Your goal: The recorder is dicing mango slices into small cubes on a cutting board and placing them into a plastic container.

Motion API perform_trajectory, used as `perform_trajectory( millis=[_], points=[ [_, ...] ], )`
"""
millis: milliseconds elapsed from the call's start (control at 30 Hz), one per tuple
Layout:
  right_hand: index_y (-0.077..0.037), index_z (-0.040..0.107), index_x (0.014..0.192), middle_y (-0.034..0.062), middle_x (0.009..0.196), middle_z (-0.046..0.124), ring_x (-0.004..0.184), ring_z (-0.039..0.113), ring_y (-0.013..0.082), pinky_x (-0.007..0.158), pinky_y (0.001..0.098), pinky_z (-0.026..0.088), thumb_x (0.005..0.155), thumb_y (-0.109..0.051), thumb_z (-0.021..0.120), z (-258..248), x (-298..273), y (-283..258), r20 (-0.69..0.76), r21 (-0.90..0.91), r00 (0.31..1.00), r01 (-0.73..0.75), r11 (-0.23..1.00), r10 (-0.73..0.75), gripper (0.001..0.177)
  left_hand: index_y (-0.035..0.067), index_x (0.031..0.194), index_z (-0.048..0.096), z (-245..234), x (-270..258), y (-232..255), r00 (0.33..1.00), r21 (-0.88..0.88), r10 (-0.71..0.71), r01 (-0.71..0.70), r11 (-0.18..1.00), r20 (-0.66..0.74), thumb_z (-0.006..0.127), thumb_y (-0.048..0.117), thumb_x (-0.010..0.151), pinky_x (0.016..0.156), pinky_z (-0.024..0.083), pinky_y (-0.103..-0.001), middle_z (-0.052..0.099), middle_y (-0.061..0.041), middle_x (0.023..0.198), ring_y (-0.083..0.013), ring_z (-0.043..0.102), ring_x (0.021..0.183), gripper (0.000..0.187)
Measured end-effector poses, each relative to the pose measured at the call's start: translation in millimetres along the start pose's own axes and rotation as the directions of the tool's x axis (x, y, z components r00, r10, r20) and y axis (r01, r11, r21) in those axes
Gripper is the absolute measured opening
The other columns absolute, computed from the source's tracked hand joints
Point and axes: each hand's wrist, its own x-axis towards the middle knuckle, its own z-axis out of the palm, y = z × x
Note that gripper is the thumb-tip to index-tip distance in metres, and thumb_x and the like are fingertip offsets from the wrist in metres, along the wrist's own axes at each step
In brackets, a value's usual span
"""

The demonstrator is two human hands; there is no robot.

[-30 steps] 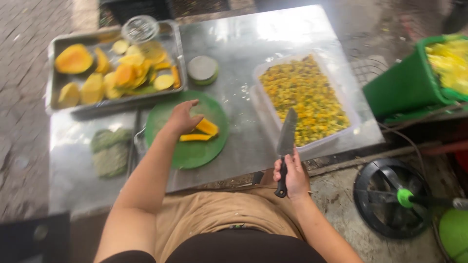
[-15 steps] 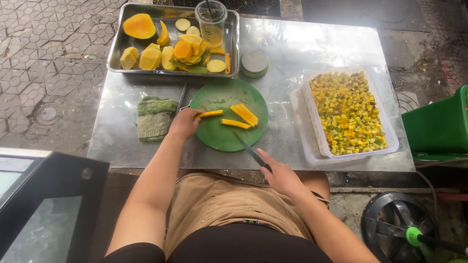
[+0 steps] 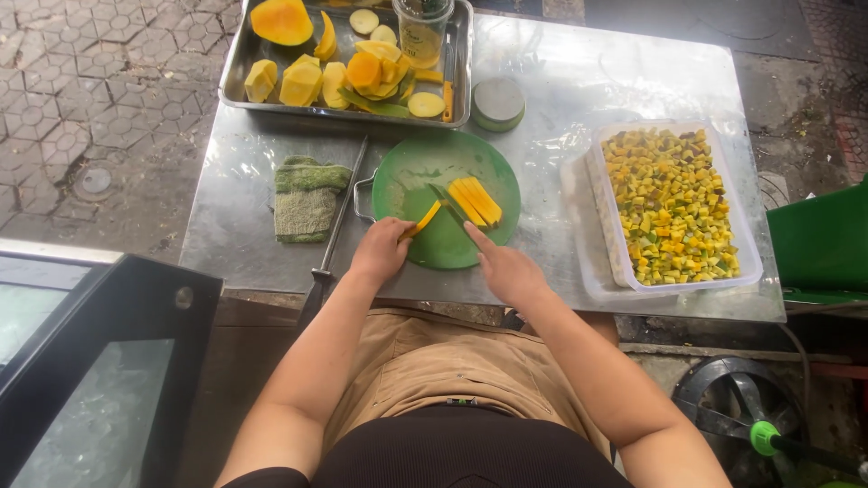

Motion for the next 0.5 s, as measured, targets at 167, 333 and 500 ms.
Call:
perform_trajectory(
  millis=[167,333,500],
  points=[
    [-0.042,0.012,0.163,0.0212,0.101,0.071,0.094,0.069,0.0422,0.086,0.0546,0.053,0.104,-0.024,0.042,8,5,-9,0.057,-0.056,0.998,-0.012,0.998,0.015,0.069,0.007,0.118,0.073,-3,-6,3,0.999,-0.055,0.039,-0.039,0.998,-0.011,0.070,0.006,0.087,0.092,0.053,-0.042,0.070,-0.012,0.109,-0.0334,0.065,0.107,0.031],
    [-0.042,0.013,0.162,0.0199,0.102,0.072,0.094,0.068,0.0416,0.084,0.0550,0.052,0.104,-0.025,0.043,-2,11,-12,0.052,-0.046,0.999,0.006,0.999,-0.003,0.067,0.007,0.117,0.072,-5,-6,-5,0.999,-0.026,0.046,-0.047,0.999,-0.016,0.070,0.007,0.089,0.094,0.053,-0.042,0.070,-0.011,0.109,-0.0328,0.065,0.107,0.029],
    [-0.043,0.010,0.163,0.0200,0.102,0.072,0.094,0.070,0.0395,0.085,0.0528,0.053,0.104,-0.025,0.042,2,2,-22,0.085,-0.052,0.996,-0.021,0.998,0.025,0.069,0.007,0.117,0.072,-7,-10,1,1.000,-0.033,0.015,-0.016,0.999,-0.021,0.071,0.006,0.087,0.093,0.052,-0.042,0.069,-0.010,0.111,-0.0326,0.064,0.108,0.030]
  ],
)
